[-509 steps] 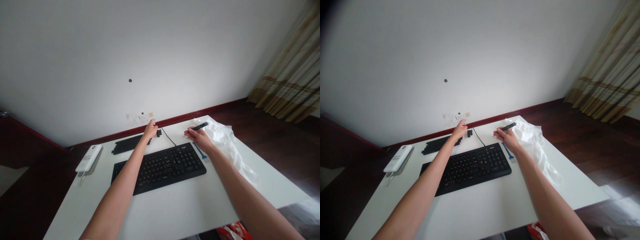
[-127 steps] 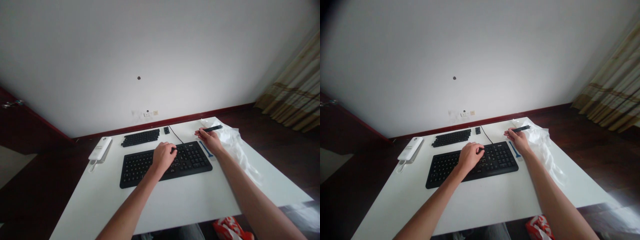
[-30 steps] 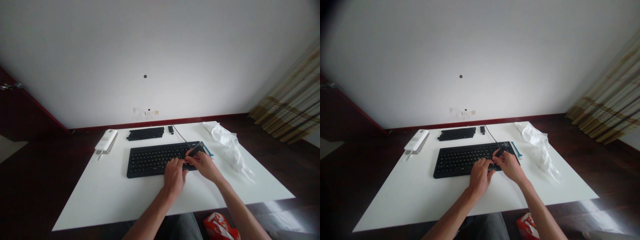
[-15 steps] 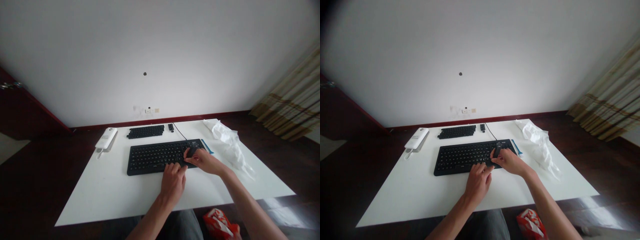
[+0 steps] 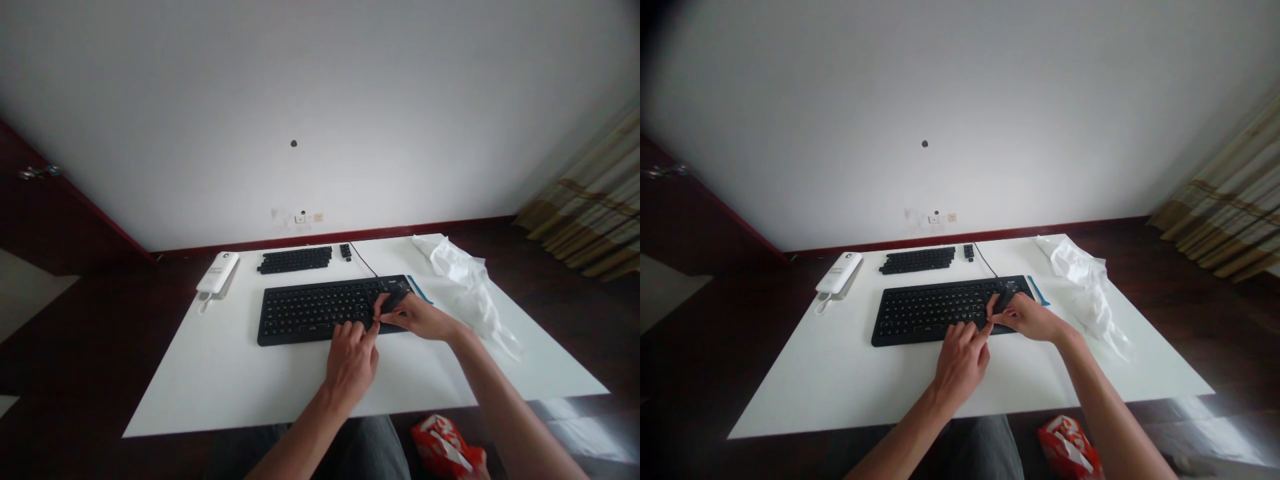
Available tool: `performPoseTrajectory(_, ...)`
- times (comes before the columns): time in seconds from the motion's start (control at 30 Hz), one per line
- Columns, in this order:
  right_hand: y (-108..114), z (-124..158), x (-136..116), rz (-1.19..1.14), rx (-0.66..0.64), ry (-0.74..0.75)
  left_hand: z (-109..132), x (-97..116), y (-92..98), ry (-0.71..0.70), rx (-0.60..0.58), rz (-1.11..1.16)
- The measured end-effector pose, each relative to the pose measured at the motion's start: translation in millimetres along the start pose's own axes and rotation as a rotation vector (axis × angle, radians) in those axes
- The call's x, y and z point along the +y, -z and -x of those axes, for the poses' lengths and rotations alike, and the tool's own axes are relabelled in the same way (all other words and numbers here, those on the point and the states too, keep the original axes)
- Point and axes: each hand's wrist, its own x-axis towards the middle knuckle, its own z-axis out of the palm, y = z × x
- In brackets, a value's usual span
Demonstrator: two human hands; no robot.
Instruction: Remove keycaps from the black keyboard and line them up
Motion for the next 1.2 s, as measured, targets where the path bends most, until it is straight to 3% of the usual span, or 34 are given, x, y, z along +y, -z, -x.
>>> performPoseTrajectory(0.4, 5.7, 4.3, 24.9, -0.140, -0.022, 0.012, -3.7, 0.6, -4.7, 0.040, 0.080, 0.014)
performPoseTrajectory(0.47, 12.7, -2.8, 26.4, -0.140, 0.046, 0.029, -5.7, -0.4, -4.4, 0.059, 0.084, 0.057)
performPoseTrajectory(0.57, 32.4, -19.5, 36.3, -0.206, 0.251, 0.060, -10.7, -2.5, -3.5, 0.080, 0.094, 0.139)
performPoseTrajectory(0.67, 55.6, -36.3, 57.8, -0.315, 0.493, 0.015, -19.0, -5.5, -1.9, 0.122, 0.095, 0.193)
performPoseTrajectory(0.83, 73.1, -44.6, 96.9, -0.569, 0.746, 0.004, -38.3, -12.5, 5.0, 0.127, 0.039, 0.172)
performPoseTrajectory(1.03, 71.1, -38.1, 115.9, -0.654, 0.845, -0.019, -52.2, -21.1, 10.2, 0.064, -0.046, 0.198)
performPoseTrajectory(1.2, 74.7, -40.2, 124.2, -0.700, 0.863, -0.051, -61.7, -28.8, 16.0, -0.034, -0.024, 0.141)
